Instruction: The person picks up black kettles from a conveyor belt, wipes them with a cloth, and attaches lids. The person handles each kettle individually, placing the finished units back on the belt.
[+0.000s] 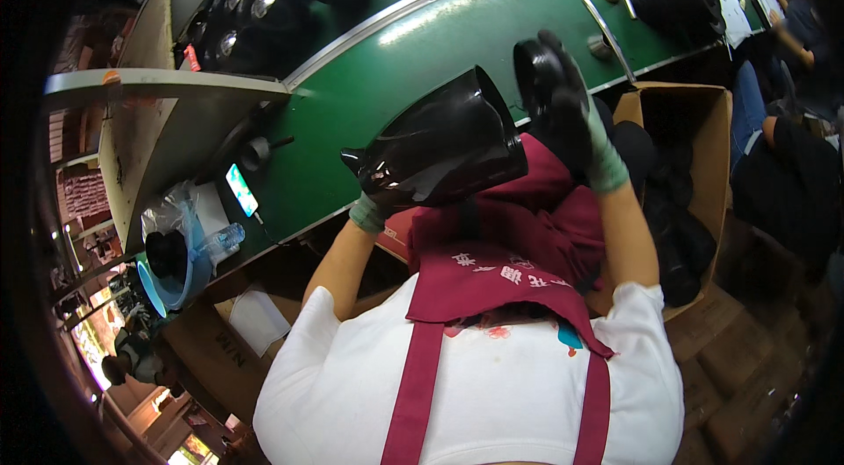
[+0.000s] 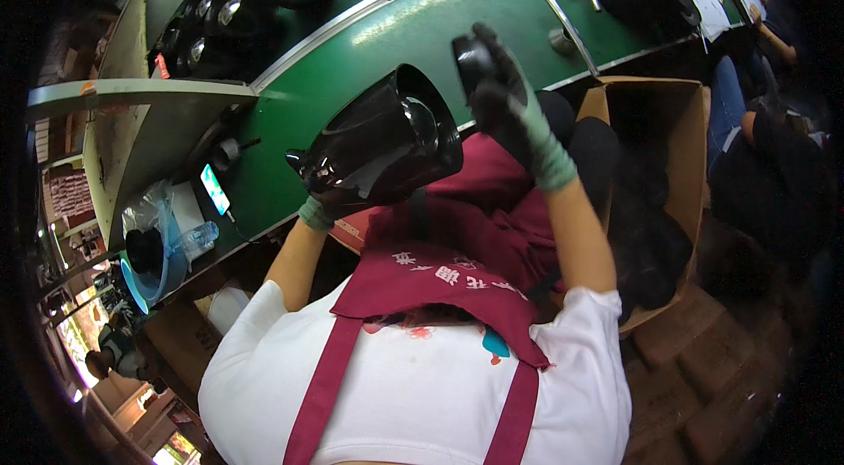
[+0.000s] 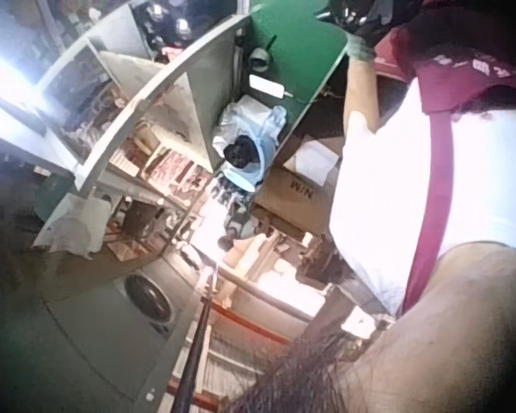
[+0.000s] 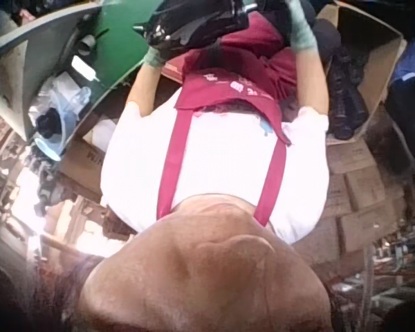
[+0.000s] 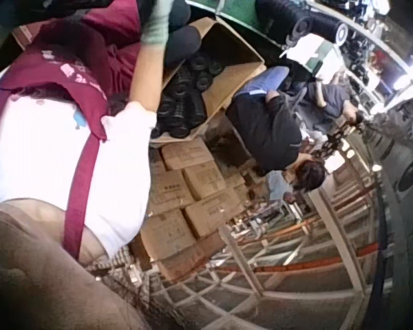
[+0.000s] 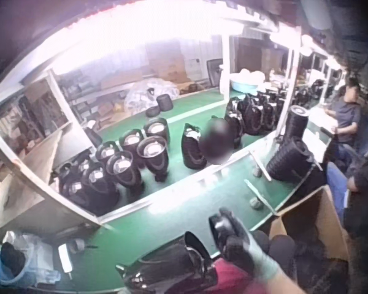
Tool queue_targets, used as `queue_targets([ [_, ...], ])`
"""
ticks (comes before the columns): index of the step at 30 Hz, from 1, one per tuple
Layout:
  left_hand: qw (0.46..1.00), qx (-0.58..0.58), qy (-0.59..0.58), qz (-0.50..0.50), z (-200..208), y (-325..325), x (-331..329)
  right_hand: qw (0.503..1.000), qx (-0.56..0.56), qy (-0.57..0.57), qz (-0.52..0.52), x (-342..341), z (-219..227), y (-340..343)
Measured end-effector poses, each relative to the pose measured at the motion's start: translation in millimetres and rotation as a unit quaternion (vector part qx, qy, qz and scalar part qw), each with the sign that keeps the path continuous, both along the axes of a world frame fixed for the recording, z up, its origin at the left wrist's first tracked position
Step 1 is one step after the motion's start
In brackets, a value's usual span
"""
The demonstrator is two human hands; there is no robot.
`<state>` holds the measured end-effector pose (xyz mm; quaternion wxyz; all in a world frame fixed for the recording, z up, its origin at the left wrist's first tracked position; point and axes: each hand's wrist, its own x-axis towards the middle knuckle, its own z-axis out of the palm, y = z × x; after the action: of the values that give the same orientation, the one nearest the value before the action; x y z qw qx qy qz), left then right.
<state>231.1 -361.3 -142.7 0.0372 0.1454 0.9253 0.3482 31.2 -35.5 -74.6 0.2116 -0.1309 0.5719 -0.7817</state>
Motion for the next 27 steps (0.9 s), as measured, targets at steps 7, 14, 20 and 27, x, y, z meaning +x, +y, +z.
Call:
queue_targets([
  [7, 0.981, 0.153, -0.106, -0.048, 14, 17, -37, 0.996, 0.011, 0.069, -0.060, 87, 63, 23],
  [14, 0.911, 0.340, -0.231, -0.021, 33, 30, -51, 0.973, 0.101, 0.183, -0.098, 98, 58, 38],
  [20, 0.861, 0.441, -0.249, 0.047, 54, 39, -51, 0.991, -0.100, 0.013, -0.087, 107, 67, 29],
  [27, 0.920, 0.356, -0.150, 0.072, 76, 37, -82, 0.994, 0.033, -0.083, -0.069, 107, 85, 60],
])
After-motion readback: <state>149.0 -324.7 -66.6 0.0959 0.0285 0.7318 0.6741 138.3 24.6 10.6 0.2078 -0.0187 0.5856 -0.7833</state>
